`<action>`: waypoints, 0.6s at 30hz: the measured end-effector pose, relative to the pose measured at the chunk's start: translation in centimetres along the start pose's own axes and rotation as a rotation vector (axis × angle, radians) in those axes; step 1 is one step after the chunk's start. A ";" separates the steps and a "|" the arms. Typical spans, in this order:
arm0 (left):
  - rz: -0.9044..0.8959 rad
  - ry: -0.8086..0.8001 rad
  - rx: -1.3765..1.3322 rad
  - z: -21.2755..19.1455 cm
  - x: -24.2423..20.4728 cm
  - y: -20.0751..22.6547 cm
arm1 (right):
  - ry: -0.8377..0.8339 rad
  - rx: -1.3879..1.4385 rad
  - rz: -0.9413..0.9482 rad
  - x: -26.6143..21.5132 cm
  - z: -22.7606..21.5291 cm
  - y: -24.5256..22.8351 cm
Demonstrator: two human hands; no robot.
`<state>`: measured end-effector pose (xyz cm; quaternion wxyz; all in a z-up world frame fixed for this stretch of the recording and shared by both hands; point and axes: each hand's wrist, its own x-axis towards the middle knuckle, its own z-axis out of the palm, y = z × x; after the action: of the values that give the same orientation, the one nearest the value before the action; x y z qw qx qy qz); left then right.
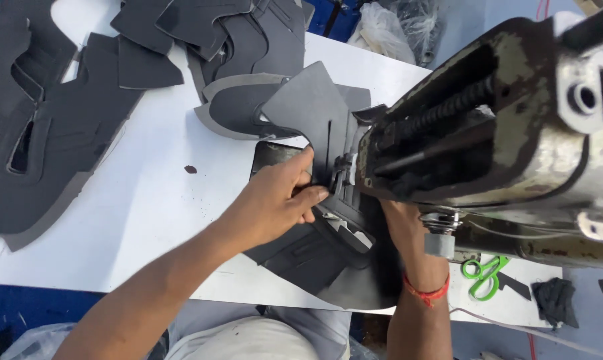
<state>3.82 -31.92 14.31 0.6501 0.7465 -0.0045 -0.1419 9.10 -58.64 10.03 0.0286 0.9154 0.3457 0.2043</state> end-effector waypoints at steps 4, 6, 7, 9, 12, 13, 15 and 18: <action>0.018 0.010 0.076 -0.4 0.5 0.6 | 0.062 -0.092 0.051 0.3 1.4 0.9; 0.040 0.024 0.059 -0.3 0.8 0.5 | 0.037 -0.079 0.051 -0.1 3.8 2.3; 0.056 0.037 0.038 -0.1 0.8 0.4 | 0.005 -0.063 0.048 -0.4 5.0 3.0; 0.047 0.044 0.033 -0.1 1.3 0.4 | 0.050 -0.114 0.027 -0.1 5.2 3.2; 0.020 0.061 0.061 -0.2 1.4 0.9 | 0.159 -0.195 -0.019 1.4 3.6 2.4; 0.005 0.068 0.094 -0.2 1.5 1.2 | 0.219 -0.228 -0.040 2.1 2.8 2.1; 0.027 0.078 0.133 -0.1 1.4 1.3 | 0.216 -0.184 -0.022 1.8 2.8 2.1; 0.042 0.083 0.172 -0.3 1.5 1.4 | 0.219 -0.073 0.018 1.7 3.0 2.3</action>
<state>5.55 -32.16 15.38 0.5861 0.8044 -0.0056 -0.0964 12.87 -59.08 8.35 0.0221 0.8889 0.3309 0.3159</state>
